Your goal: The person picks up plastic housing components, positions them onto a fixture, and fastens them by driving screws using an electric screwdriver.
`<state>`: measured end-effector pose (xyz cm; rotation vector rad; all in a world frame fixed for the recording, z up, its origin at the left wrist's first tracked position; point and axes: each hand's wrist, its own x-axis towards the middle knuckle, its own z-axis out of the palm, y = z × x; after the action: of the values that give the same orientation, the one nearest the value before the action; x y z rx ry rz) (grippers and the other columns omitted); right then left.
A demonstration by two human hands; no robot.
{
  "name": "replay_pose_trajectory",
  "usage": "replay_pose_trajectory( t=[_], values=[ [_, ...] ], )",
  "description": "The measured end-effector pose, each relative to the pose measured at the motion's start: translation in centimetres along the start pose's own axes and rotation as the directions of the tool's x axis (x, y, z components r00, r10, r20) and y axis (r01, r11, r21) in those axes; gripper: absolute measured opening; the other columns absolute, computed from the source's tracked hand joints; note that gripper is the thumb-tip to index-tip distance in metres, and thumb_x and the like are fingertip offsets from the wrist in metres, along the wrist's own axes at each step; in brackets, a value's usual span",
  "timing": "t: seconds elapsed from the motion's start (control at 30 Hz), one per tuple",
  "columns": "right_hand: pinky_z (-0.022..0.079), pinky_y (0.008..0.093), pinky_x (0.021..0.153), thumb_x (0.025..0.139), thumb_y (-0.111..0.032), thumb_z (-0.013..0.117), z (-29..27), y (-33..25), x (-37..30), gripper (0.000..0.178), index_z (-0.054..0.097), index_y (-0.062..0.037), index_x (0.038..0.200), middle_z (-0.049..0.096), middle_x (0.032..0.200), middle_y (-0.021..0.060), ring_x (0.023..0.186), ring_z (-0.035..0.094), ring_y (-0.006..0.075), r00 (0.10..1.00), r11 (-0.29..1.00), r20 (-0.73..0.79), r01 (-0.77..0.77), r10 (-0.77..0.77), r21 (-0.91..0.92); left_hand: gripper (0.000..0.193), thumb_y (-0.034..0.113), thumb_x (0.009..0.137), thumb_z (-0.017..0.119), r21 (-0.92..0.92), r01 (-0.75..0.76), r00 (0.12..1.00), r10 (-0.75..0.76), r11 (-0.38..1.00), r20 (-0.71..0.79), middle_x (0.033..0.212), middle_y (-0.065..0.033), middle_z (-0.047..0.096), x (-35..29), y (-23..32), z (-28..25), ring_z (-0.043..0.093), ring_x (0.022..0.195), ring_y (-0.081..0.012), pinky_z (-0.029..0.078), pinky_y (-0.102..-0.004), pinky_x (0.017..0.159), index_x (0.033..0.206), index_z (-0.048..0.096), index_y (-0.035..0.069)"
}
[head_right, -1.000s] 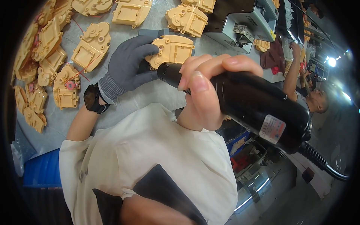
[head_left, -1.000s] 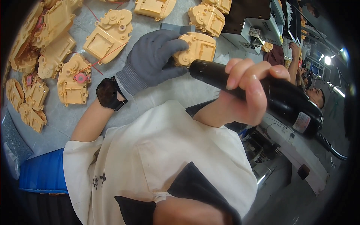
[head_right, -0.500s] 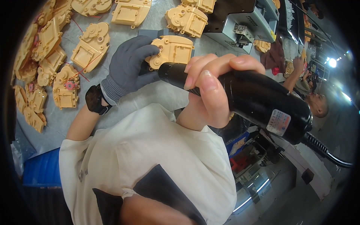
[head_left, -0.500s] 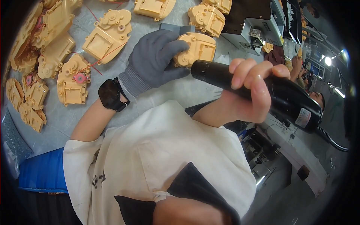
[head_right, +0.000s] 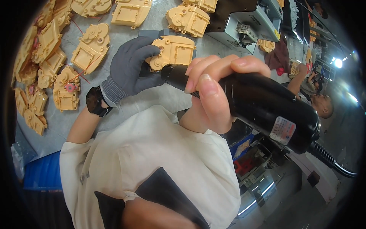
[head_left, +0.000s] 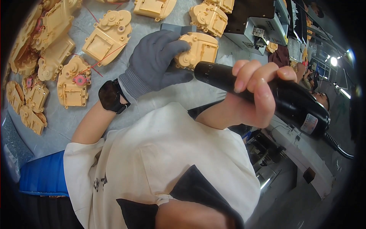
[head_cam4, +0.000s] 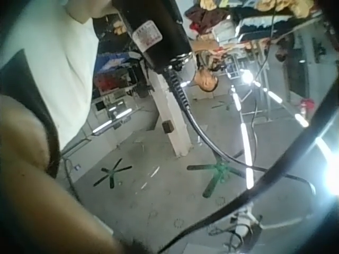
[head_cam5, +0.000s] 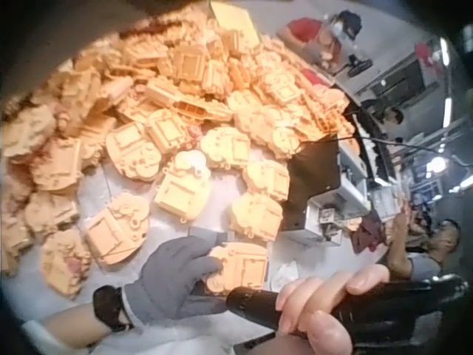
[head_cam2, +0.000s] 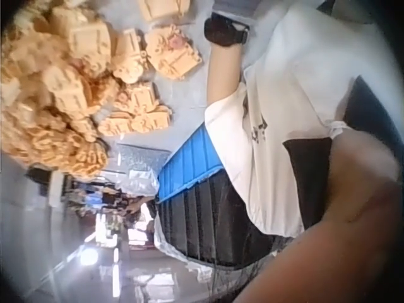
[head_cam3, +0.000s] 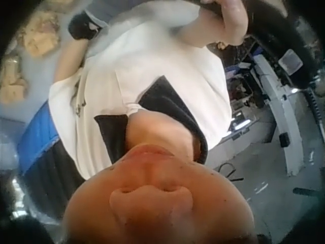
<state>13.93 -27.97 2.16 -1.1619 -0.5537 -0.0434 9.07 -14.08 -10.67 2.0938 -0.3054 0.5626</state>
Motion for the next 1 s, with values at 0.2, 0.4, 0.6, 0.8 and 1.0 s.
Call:
replay_pose_trajectory(
  t=[0.2, 0.4, 0.6, 0.8, 1.0],
  values=[
    [0.042, 0.0349, 0.052, 0.07, 0.002, 0.055, 0.27, 0.01, 0.09, 0.041, 0.039, -0.002, 0.108, 0.049, 0.063, 0.0099, 0.048, 0.048, 0.0194, 0.999, 1.0, -0.034, -0.003, 0.003, -0.014, 0.056, 0.036, 0.069, 0.072, 0.016, -0.004, 1.0, 0.004, 1.0, 0.008, 0.108, -0.013, 0.052, 0.08, 0.04, 0.02, 0.052, 0.1, -0.0315, 0.041, -0.0402, 0.085, 0.112, 0.045, 0.013],
    [0.039, 0.0356, 0.059, 0.071, -0.008, 0.049, -0.19, -0.6, 0.08, 0.039, 0.045, -0.0056, 0.11, 0.043, 0.063, 0.005, 0.05, 0.043, 0.0165, 0.998, 0.991, 0.042, -0.043, 0.049, -0.127, 0.051, 0.033, 0.073, 0.068, -0.009, -0.018, 1.0, 0.019, 1.0, 0.021, 0.107, -0.0132, 0.051, 0.19, 0.12, -0.34, 0.052, 0.1, -0.0319, 0.04, -0.0403, 0.086, 0.113, 0.044, 0.012],
    [0.039, 0.0356, 0.06, 0.072, -0.008, 0.049, -0.59, -0.81, 0.04, 0.039, 0.045, -0.0058, 0.11, 0.043, 0.064, 0.0048, 0.051, 0.043, 0.0164, 0.997, 0.993, 0.059, -0.043, 0.05, -0.111, 0.05, 0.023, 0.072, 0.07, -0.036, 0.0, 0.999, 0.002, 0.999, 0.054, 0.116, -0.0174, 0.052, 0.13, 0.08, -0.47, 0.053, 0.101, -0.0342, 0.042, -0.0394, 0.087, 0.114, 0.048, 0.009],
    [0.039, 0.0353, 0.059, 0.071, -0.008, 0.049, -0.24, -0.43, -0.07, 0.04, 0.046, -0.0061, 0.111, 0.044, 0.064, 0.0047, 0.051, 0.043, 0.0163, 0.998, 0.99, 0.016, -0.054, 0.056, -0.131, 0.05, 0.024, 0.072, 0.07, -0.048, 0.001, 0.999, 0.001, 0.999, 0.042, 0.116, -0.0174, 0.052, 0.28, 0.19, -0.56, 0.053, 0.102, -0.0345, 0.041, -0.0396, 0.087, 0.114, 0.048, 0.009],
    [0.039, 0.0354, 0.06, 0.071, -0.007, 0.049, -0.31, -0.68, -0.05, 0.04, 0.047, -0.0061, 0.111, 0.044, 0.064, 0.005, 0.051, 0.043, 0.0162, 0.998, 0.994, 0.045, -0.045, 0.049, -0.095, 0.051, 0.029, 0.071, 0.068, -0.034, -0.021, 0.999, 0.021, 0.999, 0.027, 0.108, -0.0141, 0.051, 0.28, 0.15, -0.39, 0.052, 0.1, -0.0324, 0.041, -0.0401, 0.086, 0.112, 0.045, 0.011]
  ],
)
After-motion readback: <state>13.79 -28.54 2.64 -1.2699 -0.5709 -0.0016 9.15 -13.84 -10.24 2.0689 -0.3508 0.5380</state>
